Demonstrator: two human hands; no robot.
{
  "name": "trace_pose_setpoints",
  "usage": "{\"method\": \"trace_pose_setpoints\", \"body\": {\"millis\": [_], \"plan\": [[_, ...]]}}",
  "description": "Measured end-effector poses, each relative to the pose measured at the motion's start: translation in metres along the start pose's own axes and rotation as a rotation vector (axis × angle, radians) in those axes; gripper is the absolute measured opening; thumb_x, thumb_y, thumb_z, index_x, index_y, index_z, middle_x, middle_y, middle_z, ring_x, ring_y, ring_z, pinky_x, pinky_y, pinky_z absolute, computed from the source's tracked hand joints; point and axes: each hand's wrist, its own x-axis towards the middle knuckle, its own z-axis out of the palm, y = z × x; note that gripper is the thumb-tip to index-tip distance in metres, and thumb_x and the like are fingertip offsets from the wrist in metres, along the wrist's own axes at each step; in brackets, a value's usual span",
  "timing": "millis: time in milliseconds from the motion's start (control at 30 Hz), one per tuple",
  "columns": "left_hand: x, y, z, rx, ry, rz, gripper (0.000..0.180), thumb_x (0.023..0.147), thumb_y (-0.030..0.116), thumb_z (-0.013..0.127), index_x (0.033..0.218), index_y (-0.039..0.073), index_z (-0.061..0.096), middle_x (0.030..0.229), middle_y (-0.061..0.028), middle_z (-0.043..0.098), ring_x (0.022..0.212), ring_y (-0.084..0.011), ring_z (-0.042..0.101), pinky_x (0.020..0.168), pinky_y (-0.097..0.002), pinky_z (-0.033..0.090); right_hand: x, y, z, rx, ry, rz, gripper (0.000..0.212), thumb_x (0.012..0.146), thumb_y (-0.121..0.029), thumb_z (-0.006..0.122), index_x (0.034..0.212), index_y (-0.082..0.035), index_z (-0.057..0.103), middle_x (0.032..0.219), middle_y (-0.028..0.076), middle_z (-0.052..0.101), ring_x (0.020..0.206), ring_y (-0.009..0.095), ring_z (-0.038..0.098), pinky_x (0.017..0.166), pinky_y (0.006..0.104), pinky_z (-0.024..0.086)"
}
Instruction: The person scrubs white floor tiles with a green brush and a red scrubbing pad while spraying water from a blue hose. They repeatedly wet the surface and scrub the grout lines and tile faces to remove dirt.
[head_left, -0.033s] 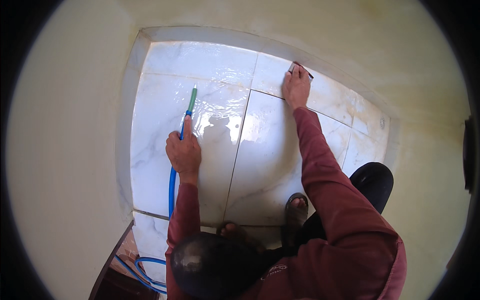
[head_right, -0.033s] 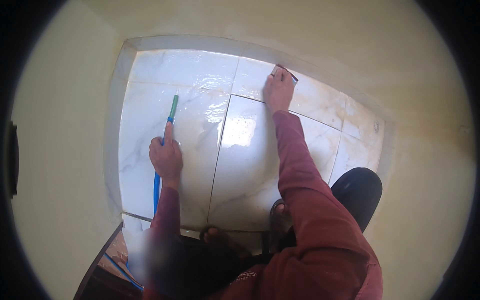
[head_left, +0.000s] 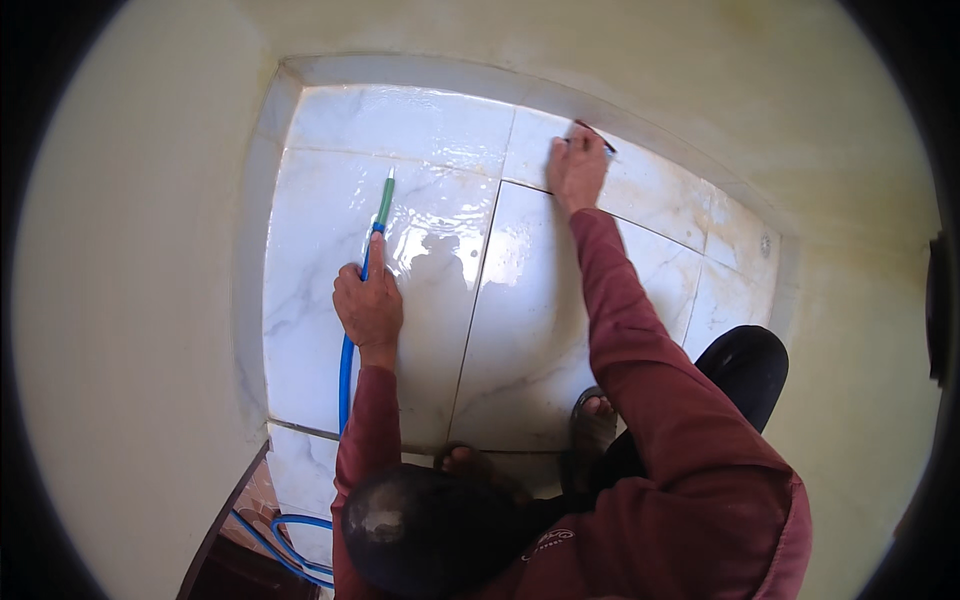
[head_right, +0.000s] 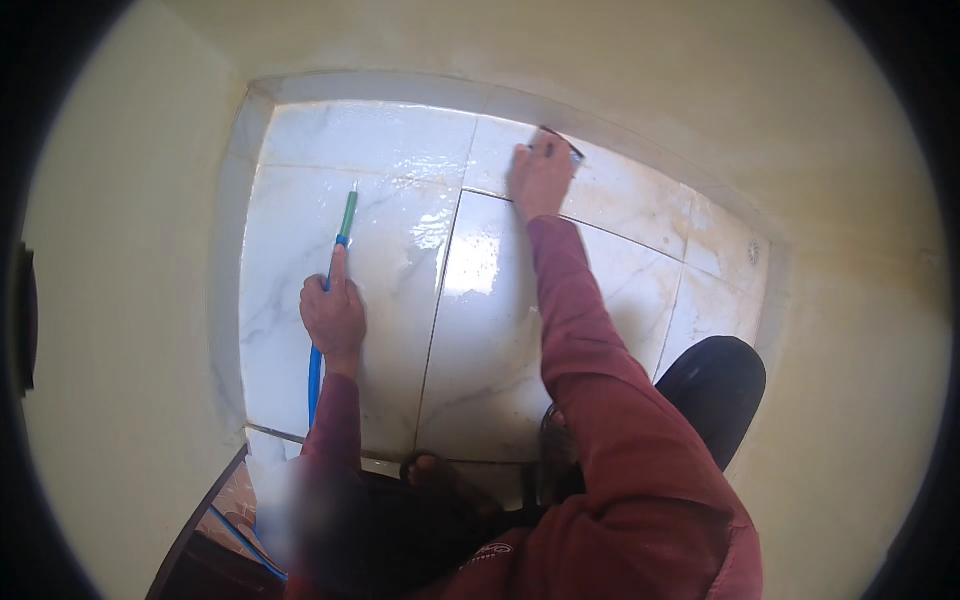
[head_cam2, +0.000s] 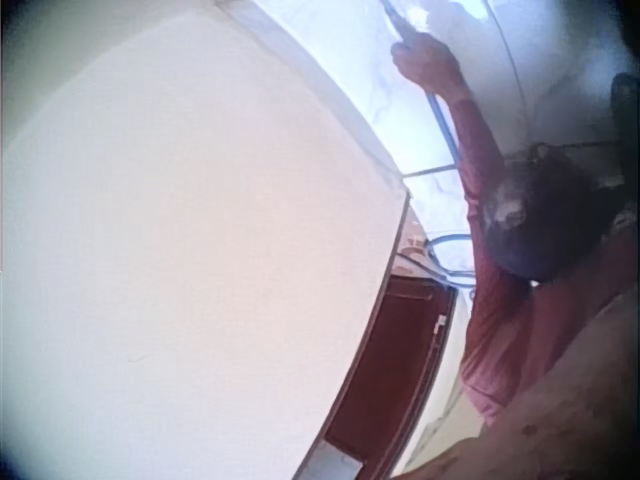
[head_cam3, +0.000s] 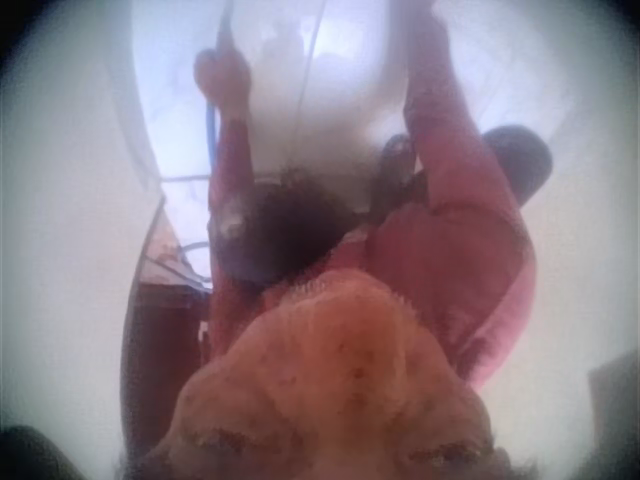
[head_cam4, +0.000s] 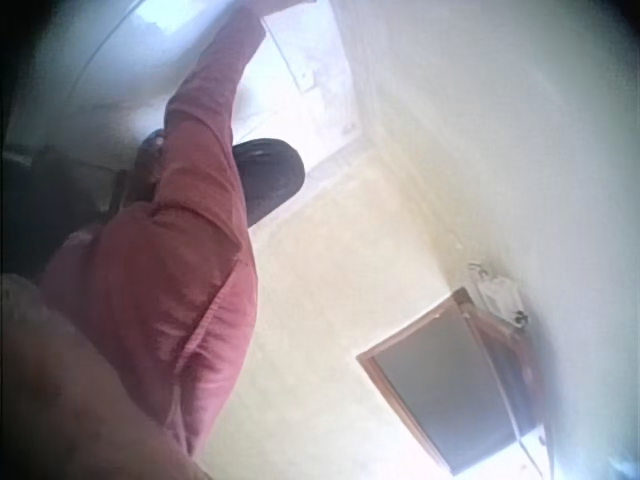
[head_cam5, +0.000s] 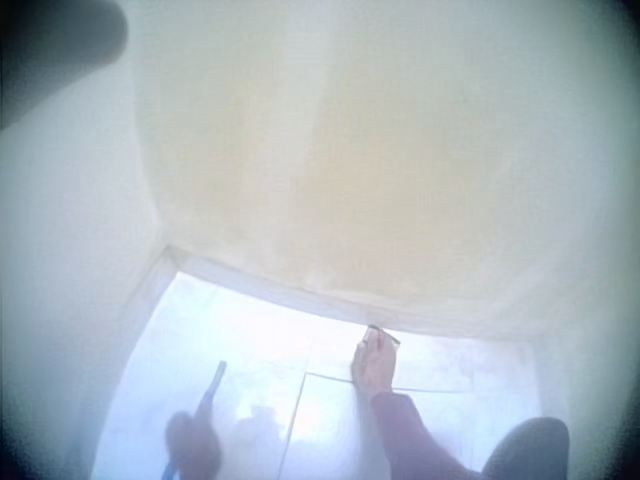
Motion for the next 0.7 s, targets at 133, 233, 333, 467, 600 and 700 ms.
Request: {"method": "trace_pose_setpoints", "body": {"millis": [133, 233, 333, 467, 600, 700], "plan": [[0.004, 0.023, 0.017, -0.061, 0.026, 0.076, 0.065, 0.095, 0.016, 0.075, 0.157, 0.032, 0.062, 0.103, -0.0087, 0.057, 0.09, -0.0289, 0.06, 0.078, -0.0423, 0.05, -0.011, -0.109, 0.032, 0.217, -0.034, -0.389, 0.051, 0.096, -0.031, 0.075, 0.138, -0.004, 0.064, 0.14, 0.015, 0.06, 0.136, 0.038, 0.056, 0.118, 0.049, 0.044], [0.002, 0.001, 0.009, -0.065, 0.021, 0.058, 0.065, 0.095, 0.016, 0.075, 0.156, 0.032, 0.062, 0.103, -0.0093, 0.058, 0.087, -0.0295, 0.06, 0.077, -0.0433, 0.05, -0.032, -0.119, 0.023, 0.326, -0.312, -0.643, 0.047, 0.101, -0.029, 0.069, 0.141, -0.005, 0.065, 0.142, 0.015, 0.062, 0.139, 0.036, 0.056, 0.12, 0.0485, 0.045], [0.002, -0.01, 0.002, 0.014, 0.039, 0.048, 0.066, 0.095, 0.016, 0.076, 0.157, 0.033, 0.061, 0.102, -0.0095, 0.058, 0.087, -0.0298, 0.06, 0.075, -0.0437, 0.05, -0.055, -0.068, -0.017, 0.277, -0.407, -0.793, 0.045, 0.103, -0.022, 0.068, 0.145, -0.007, 0.064, 0.141, 0.014, 0.064, 0.143, 0.033, 0.056, 0.123, 0.046, 0.046], [0.005, 0.009, 0.006, -0.008, 0.08, 0.044, 0.066, 0.094, 0.017, 0.076, 0.157, 0.033, 0.061, 0.099, -0.0078, 0.056, 0.089, -0.0283, 0.059, 0.076, -0.0424, 0.049, -0.034, -0.085, -0.011, 0.227, -0.4, -0.775, 0.044, 0.104, -0.021, 0.068, 0.147, -0.008, 0.065, 0.144, 0.014, 0.064, 0.142, 0.034, 0.056, 0.123, 0.0438, 0.045], [0.001, 0.001, 0.012, -0.039, 0.033, 0.064, 0.066, 0.095, 0.017, 0.075, 0.156, 0.034, 0.061, 0.1, -0.0078, 0.056, 0.088, -0.028, 0.059, 0.076, -0.0419, 0.049, -0.008, -0.057, -0.025, 0.202, -0.509, -0.962, 0.042, 0.104, -0.023, 0.07, 0.142, -0.006, 0.069, 0.148, 0.013, 0.064, 0.144, 0.032, 0.055, 0.122, 0.0437, 0.046], [0.002, 0.006, 0.007, 0.003, 0.028, 0.023, 0.065, 0.094, 0.017, 0.075, 0.155, 0.035, 0.062, 0.102, -0.0082, 0.057, 0.087, -0.0278, 0.058, 0.075, -0.0419, 0.049, -0.008, -0.035, -0.046, 0.115, -0.505, -1.058, 0.043, 0.103, -0.025, 0.072, 0.139, -0.001, 0.069, 0.149, 0.014, 0.064, 0.144, 0.032, 0.056, 0.121, 0.0442, 0.047]]}}
